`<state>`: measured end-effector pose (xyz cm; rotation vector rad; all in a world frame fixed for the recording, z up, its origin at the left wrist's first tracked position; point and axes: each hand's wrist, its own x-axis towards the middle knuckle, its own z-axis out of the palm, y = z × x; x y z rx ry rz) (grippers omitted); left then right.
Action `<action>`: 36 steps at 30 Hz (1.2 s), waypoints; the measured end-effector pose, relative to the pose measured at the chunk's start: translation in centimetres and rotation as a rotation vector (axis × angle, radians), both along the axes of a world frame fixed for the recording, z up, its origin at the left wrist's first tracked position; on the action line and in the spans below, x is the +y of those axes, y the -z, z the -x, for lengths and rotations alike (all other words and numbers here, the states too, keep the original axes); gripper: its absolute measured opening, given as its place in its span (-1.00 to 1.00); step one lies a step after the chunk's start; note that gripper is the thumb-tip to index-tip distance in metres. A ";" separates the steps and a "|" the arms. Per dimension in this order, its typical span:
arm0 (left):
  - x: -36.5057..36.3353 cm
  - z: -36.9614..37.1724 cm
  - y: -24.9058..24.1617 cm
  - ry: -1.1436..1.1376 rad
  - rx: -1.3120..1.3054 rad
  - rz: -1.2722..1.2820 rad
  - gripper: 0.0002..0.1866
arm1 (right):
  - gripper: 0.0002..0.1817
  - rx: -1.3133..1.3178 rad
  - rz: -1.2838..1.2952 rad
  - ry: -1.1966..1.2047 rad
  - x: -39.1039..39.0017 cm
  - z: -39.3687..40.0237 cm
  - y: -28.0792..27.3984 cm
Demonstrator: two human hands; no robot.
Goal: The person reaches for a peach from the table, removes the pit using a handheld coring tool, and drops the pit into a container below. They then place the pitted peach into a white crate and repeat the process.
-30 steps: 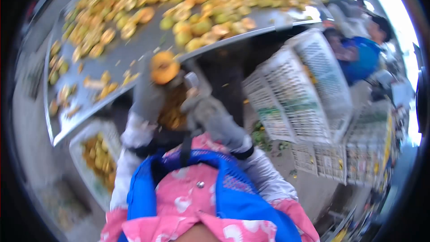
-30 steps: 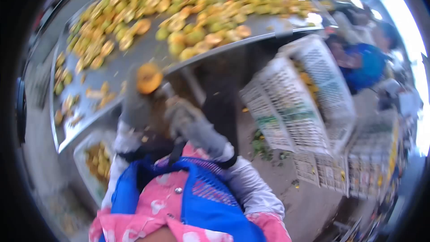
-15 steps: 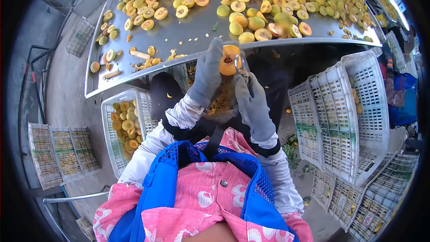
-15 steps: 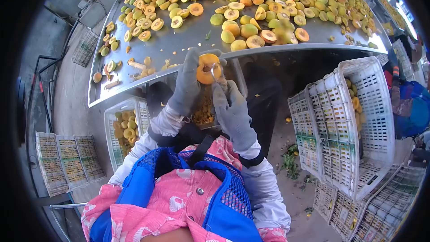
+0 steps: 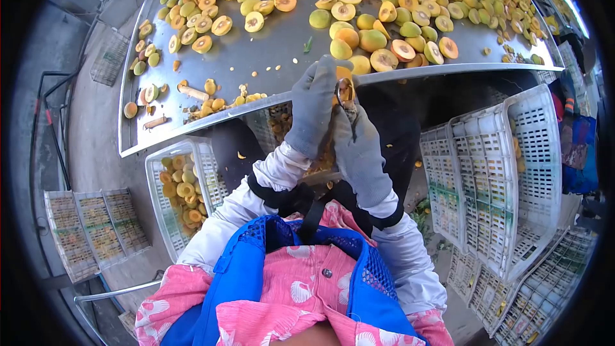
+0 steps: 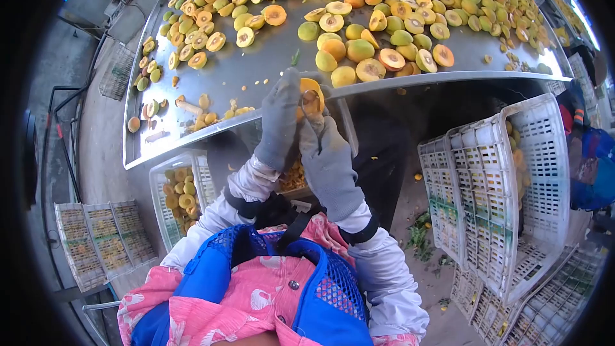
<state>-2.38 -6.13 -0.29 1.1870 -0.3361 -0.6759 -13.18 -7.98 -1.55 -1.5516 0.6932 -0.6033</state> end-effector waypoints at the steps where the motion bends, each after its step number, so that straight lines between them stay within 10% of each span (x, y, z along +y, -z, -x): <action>1: -0.2 -0.2 0.0 0.006 0.004 0.000 -0.59 | -0.72 0.004 0.000 0.006 0.0 -0.3 -0.2; 16: -2.9 -2.2 -2.5 -0.149 -0.399 0.011 -0.74 | -0.69 -0.103 -0.632 -0.060 -2.9 -3.7 -1.1; 18: -2.6 -3.1 -2.7 0.040 -0.099 0.069 -0.75 | -0.73 -0.226 0.207 0.085 -3.3 -4.8 1.9; 19: -2.8 -3.5 -1.7 0.017 -0.144 0.087 -0.73 | -0.73 -0.226 0.204 0.082 -3.2 -4.6 1.0; 21: -3.2 -3.2 -1.7 -0.041 -0.223 0.047 -0.71 | -0.73 0.009 -0.614 -0.142 -3.4 -3.7 -2.7; 29: -3.0 -4.0 -3.0 0.193 0.195 -0.036 -0.62 | -0.62 0.109 -0.885 -0.197 -4.0 -3.2 -5.2; 34: -3.7 -4.6 -0.4 0.046 -0.367 -0.150 -0.55 | -0.56 0.051 -1.093 -0.358 -5.2 -2.7 -5.0; 36: -3.4 -5.4 -0.6 0.139 -0.213 -0.114 -0.56 | -0.54 0.027 -1.061 -0.390 -5.3 -2.9 -5.0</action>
